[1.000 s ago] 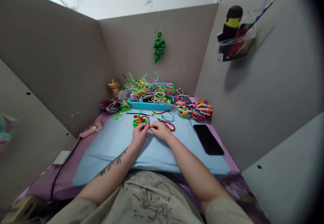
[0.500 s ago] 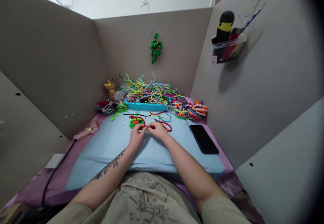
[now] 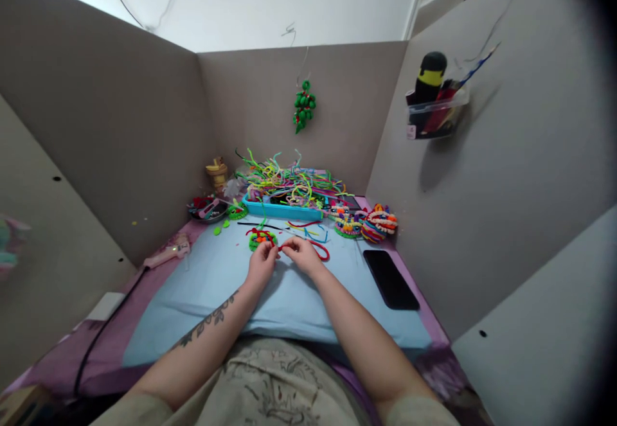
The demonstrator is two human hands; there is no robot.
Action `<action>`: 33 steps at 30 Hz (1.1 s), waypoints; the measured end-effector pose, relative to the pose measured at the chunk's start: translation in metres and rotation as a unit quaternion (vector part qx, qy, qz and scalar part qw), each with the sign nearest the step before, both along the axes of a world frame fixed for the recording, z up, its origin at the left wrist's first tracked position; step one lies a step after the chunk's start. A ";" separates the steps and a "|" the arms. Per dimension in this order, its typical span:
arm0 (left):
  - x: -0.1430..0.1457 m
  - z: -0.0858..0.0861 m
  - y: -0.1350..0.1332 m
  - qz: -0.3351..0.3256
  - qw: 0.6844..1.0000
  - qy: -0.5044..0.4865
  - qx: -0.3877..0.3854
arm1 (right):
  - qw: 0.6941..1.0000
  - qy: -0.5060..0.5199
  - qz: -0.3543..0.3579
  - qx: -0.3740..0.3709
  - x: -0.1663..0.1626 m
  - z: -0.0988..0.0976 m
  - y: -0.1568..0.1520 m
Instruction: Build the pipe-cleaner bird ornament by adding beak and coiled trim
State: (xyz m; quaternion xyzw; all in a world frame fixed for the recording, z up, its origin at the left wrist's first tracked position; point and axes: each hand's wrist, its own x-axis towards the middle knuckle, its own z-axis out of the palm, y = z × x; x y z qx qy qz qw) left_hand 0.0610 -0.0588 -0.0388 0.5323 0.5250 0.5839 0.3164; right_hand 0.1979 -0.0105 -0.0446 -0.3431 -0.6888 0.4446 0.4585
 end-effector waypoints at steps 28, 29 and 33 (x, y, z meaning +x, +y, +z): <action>0.003 0.006 -0.011 -0.017 1.000 -0.001 0.000 | 1.000 0.003 -0.023 0.019 0.001 0.005 -0.004; 0.004 0.006 -0.011 -0.019 1.000 -0.001 0.000 | 1.000 0.005 -0.023 0.015 0.001 0.005 -0.004; 0.003 0.005 -0.010 -0.020 1.000 -0.001 0.005 | 1.000 0.010 -0.008 -0.007 0.001 0.004 -0.003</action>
